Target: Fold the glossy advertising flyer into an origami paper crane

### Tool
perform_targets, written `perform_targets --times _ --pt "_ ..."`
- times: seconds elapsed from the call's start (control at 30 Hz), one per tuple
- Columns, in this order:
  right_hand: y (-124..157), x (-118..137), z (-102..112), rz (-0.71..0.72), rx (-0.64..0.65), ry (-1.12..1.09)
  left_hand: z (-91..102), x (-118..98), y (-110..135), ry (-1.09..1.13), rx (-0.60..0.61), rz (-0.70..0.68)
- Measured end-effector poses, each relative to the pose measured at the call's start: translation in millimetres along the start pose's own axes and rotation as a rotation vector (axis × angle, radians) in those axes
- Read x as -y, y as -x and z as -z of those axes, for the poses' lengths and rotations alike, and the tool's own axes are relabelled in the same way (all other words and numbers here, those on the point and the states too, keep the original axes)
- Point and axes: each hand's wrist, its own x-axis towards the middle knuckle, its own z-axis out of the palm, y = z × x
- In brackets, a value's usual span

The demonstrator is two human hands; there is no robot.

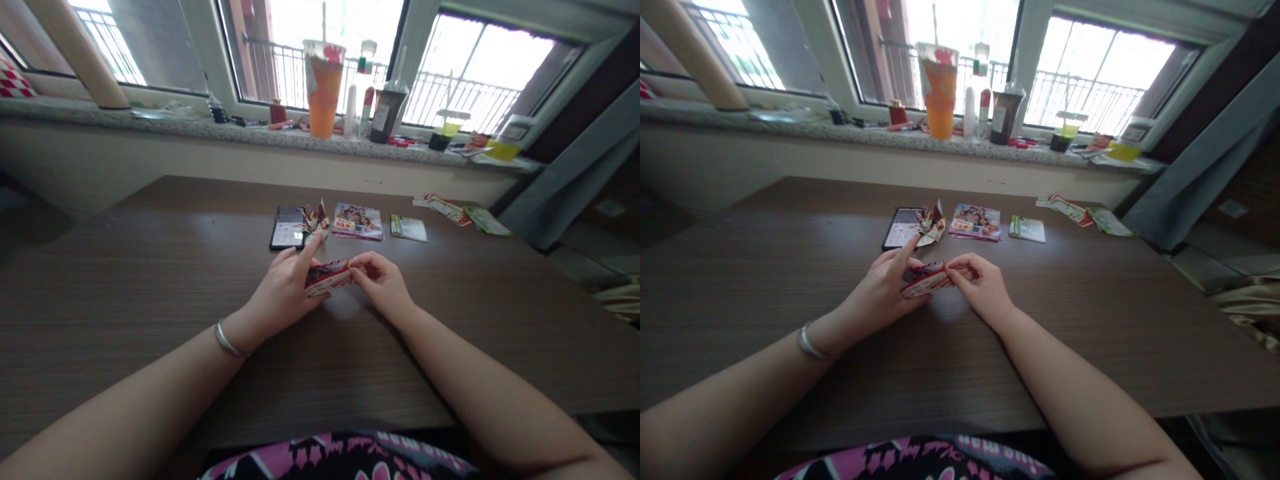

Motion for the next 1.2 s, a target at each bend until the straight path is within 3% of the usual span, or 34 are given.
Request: perform_targets --times 0.23,0.43,0.67,1.03,1.2 --pt "2.9 0.0 -1.4 0.044 0.081 0.000 1.5 -1.3 -3.4 0.047 -0.082 0.102" --pt "2.3 0.8 -2.6 0.044 0.052 0.117 -1.1 0.3 -2.8 0.023 -0.087 0.068" --pt "2.4 4.4 0.2 0.160 0.023 0.170 2.3 -1.3 -3.4 0.067 -0.014 0.019" --pt "4.6 8.0 1.5 0.316 -0.021 0.250 2.3 -1.6 -4.9 0.141 0.005 0.015" --pt "5.3 8.3 1.5 0.358 -0.060 0.319 -0.7 -1.5 -3.7 0.202 -0.084 -0.019"
